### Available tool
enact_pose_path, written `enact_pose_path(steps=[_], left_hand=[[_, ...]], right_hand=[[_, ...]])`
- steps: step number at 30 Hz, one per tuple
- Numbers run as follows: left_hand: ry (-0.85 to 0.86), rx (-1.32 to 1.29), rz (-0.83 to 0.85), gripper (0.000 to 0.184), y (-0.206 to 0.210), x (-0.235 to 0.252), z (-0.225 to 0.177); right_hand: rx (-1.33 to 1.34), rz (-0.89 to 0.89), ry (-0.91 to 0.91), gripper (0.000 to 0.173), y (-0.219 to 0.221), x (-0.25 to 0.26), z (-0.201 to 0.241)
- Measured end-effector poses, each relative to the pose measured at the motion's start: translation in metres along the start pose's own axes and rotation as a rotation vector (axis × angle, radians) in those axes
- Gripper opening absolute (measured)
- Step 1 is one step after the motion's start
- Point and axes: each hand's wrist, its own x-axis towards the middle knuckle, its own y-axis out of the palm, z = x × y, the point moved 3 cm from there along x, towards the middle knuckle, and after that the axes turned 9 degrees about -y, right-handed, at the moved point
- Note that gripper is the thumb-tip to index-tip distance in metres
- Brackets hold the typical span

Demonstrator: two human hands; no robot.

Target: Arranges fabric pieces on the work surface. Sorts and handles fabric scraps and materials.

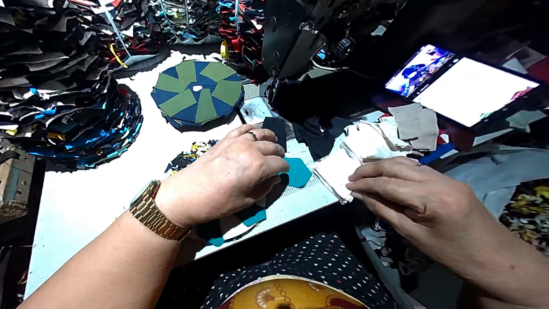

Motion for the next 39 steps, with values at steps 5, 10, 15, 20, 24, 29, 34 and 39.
enact_pose_path(steps=[5, 10, 15, 20, 24, 29, 34, 39], left_hand=[[0.006, -0.014, -0.046, 0.025, -0.002, 0.000, 0.002], [-0.086, -0.300, -0.145, 0.025, -0.012, 0.000, 0.006], [-0.296, -0.718, -0.220, 0.032, -0.023, 0.000, 0.017], [-0.321, -1.004, -0.091, 0.063, -0.034, -0.003, 0.021], [-0.243, -1.085, 0.001, 0.075, -0.037, -0.004, 0.020], [-0.363, -1.012, 0.069, 0.074, -0.042, -0.011, 0.035], [-0.491, -0.886, 0.170, 0.070, -0.046, -0.017, 0.045], [-0.602, -0.722, 0.230, 0.071, -0.042, -0.018, 0.050]], right_hand=[[0.064, -0.025, 0.103, 0.023, 0.001, 0.001, -0.006], [0.180, -0.146, 0.291, 0.019, -0.004, 0.011, -0.017], [0.430, -0.265, 0.310, 0.020, -0.009, 0.046, -0.019], [0.627, -0.271, 0.115, 0.022, 0.004, 0.091, 0.016], [0.700, -0.290, 0.107, 0.021, 0.020, 0.115, 0.043], [0.749, -0.336, 0.210, 0.022, 0.046, 0.123, 0.037], [0.778, -0.323, 0.306, 0.017, 0.066, 0.122, 0.035], [0.593, -0.287, 0.296, 0.015, 0.076, 0.123, 0.037]])
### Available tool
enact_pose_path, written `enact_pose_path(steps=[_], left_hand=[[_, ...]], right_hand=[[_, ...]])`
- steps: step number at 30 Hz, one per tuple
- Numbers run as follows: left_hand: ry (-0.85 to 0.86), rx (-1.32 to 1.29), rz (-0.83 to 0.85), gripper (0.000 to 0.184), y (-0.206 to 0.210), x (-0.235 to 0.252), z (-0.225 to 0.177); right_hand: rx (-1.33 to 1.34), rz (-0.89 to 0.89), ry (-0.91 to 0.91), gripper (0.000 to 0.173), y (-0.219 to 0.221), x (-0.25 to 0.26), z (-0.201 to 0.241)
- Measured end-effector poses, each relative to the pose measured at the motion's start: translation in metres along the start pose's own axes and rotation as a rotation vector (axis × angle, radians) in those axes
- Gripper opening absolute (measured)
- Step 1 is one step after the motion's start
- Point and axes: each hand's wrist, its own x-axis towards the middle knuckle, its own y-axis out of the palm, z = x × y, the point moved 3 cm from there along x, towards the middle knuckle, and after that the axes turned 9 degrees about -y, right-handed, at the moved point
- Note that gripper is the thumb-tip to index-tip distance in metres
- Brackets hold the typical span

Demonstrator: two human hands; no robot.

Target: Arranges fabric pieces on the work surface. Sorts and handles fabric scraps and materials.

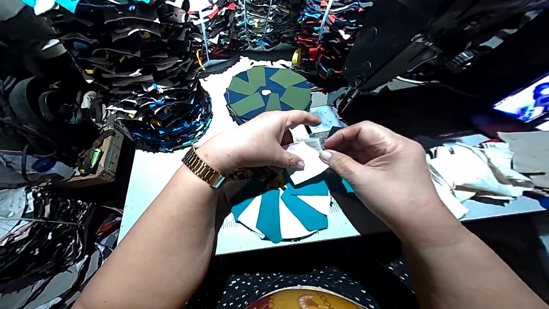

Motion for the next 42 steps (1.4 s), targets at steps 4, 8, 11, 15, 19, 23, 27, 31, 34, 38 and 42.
enact_pose_path(steps=[4, 8, 11, 15, 19, 23, 27, 31, 34, 38, 42], left_hand=[[-0.001, 0.152, -0.057, 0.072, 0.001, 0.002, 0.002], [-0.059, 0.288, -0.112, 0.077, 0.003, 0.002, 0.001], [-0.093, 0.363, -0.160, 0.078, 0.004, 0.002, 0.001], [-0.067, 0.418, -0.264, 0.071, -0.004, -0.001, 0.002], [-0.062, 0.471, -0.248, 0.036, -0.007, -0.005, 0.002], [-0.133, 0.574, -0.153, 0.022, -0.003, -0.006, 0.001], [-0.139, 0.573, -0.142, 0.020, -0.005, -0.008, 0.001], [-0.008, 0.386, -0.130, 0.017, -0.009, -0.007, 0.004], [0.121, 0.305, -0.236, 0.007, -0.012, -0.004, 0.007], [0.181, 0.298, -0.390, 0.008, -0.013, 0.002, 0.012], [0.287, 0.217, -0.432, 0.010, -0.011, 0.004, 0.013]], right_hand=[[-0.197, 0.079, -0.132, 0.011, 0.006, 0.002, -0.001], [-0.351, 0.159, -0.264, 0.008, 0.012, 0.006, 0.001], [-0.408, 0.215, -0.324, 0.006, 0.014, 0.005, 0.001], [-0.408, 0.184, -0.393, 0.010, 0.007, 0.005, 0.005], [-0.353, 0.277, -0.475, 0.018, 0.009, -0.002, 0.009], [-0.444, 0.363, -0.453, 0.020, 0.015, -0.013, 0.016], [-0.525, 0.358, -0.409, 0.025, 0.023, -0.026, 0.030], [-0.496, 0.261, -0.382, 0.028, 0.030, -0.031, 0.038], [-0.473, 0.261, -0.399, 0.023, 0.042, -0.030, 0.033], [-0.509, 0.336, -0.380, 0.029, 0.048, -0.034, 0.036], [-0.355, 0.322, -0.318, 0.028, 0.027, -0.035, 0.037]])
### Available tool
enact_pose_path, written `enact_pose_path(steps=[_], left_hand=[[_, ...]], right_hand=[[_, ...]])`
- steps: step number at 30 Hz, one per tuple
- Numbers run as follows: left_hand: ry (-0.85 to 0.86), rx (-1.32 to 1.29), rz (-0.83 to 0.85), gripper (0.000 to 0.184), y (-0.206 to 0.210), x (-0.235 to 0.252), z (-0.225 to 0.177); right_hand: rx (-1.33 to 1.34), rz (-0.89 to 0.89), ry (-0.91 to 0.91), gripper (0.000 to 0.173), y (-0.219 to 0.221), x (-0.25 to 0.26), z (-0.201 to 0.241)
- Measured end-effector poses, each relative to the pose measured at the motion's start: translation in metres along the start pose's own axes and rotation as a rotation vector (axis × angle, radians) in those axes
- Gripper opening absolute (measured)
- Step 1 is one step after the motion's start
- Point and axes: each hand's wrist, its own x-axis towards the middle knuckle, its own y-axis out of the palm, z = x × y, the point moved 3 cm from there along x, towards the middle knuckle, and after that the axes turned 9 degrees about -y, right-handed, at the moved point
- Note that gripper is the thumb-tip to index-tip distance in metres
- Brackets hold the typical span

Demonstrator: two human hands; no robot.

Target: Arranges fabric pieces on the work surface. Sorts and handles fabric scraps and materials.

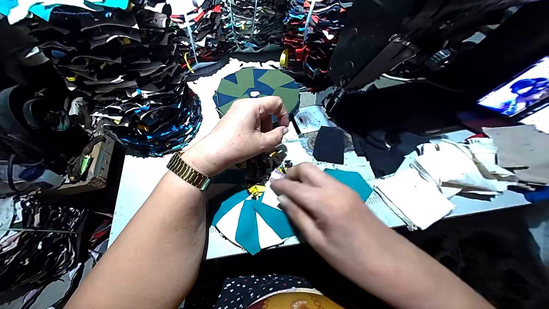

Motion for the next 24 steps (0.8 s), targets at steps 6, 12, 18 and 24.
enact_pose_path(steps=[6, 12, 18, 24], left_hand=[[0.066, -0.029, -0.063, 0.012, 0.002, 0.001, -0.003], [0.093, -0.070, -0.085, 0.011, 0.002, 0.001, -0.003], [0.132, -0.355, 0.065, 0.018, 0.008, 0.000, -0.010], [0.092, -0.607, 0.439, 0.057, 0.015, -0.005, -0.030]], right_hand=[[-0.123, 0.089, 0.053, 0.024, -0.065, -0.038, -0.053], [-0.129, 0.056, 0.011, 0.026, -0.059, -0.060, -0.067], [0.044, -0.069, 0.100, 0.025, -0.068, -0.041, -0.062], [0.375, -0.225, 0.058, 0.023, -0.060, -0.004, -0.039]])
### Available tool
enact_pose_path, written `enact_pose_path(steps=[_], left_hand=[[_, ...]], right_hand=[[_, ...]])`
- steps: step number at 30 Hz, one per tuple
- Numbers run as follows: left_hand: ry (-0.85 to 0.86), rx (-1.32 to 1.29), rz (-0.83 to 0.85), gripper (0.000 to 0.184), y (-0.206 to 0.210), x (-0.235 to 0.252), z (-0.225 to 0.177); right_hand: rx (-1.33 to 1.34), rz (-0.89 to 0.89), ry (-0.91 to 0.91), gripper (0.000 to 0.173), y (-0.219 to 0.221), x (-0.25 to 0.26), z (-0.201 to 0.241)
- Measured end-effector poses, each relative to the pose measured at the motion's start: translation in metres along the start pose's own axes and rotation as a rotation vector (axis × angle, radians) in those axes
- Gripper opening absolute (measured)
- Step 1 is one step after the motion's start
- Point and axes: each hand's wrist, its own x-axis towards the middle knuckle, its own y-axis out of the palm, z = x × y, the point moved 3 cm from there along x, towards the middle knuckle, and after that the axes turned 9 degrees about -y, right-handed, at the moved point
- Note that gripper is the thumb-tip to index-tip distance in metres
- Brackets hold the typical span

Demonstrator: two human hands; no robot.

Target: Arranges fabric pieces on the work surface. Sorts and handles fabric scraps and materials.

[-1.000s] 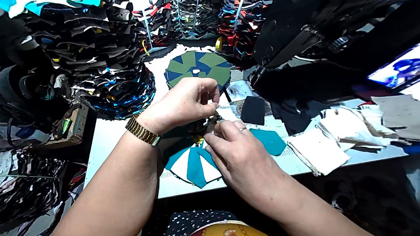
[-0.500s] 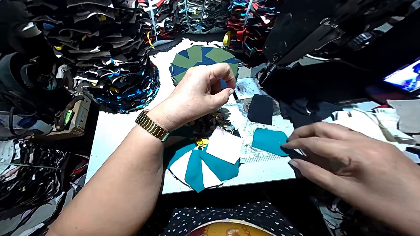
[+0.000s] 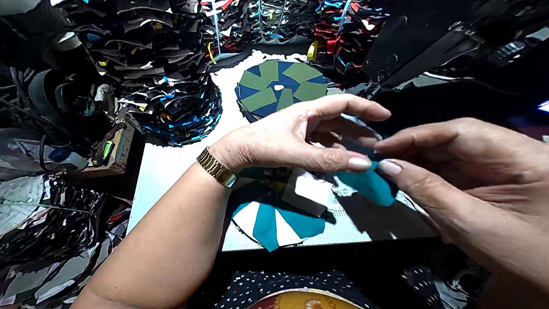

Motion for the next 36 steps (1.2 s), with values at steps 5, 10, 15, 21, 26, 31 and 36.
enact_pose_path(steps=[5, 10, 15, 21, 26, 31, 36], left_hand=[[-0.134, 0.030, 0.071, 0.043, -0.012, -0.009, 0.003], [-0.342, 0.215, 0.044, 0.037, -0.020, -0.014, 0.009], [-0.500, 0.402, 0.008, 0.032, -0.018, -0.011, 0.015], [-0.522, 0.300, -0.030, 0.030, -0.019, -0.013, 0.009], [-0.426, 0.058, -0.021, 0.029, -0.020, -0.019, -0.001], [-0.595, 0.279, 0.008, 0.028, -0.020, -0.017, 0.011], [-0.557, 0.387, -0.021, 0.030, -0.023, -0.016, 0.011]], right_hand=[[0.106, -0.074, 0.116, 0.027, 0.022, 0.007, 0.003], [0.019, -0.122, 0.246, 0.029, 0.049, -0.007, -0.009], [-0.190, -0.045, 0.170, 0.030, 0.052, -0.004, -0.017], [-0.258, 0.033, 0.085, 0.027, 0.051, 0.003, -0.017], [-0.041, -0.022, 0.111, 0.028, 0.036, 0.008, -0.007], [-0.184, 0.041, 0.032, 0.021, 0.048, 0.001, -0.018], [-0.338, 0.034, -0.140, 0.010, 0.056, -0.001, -0.015]])
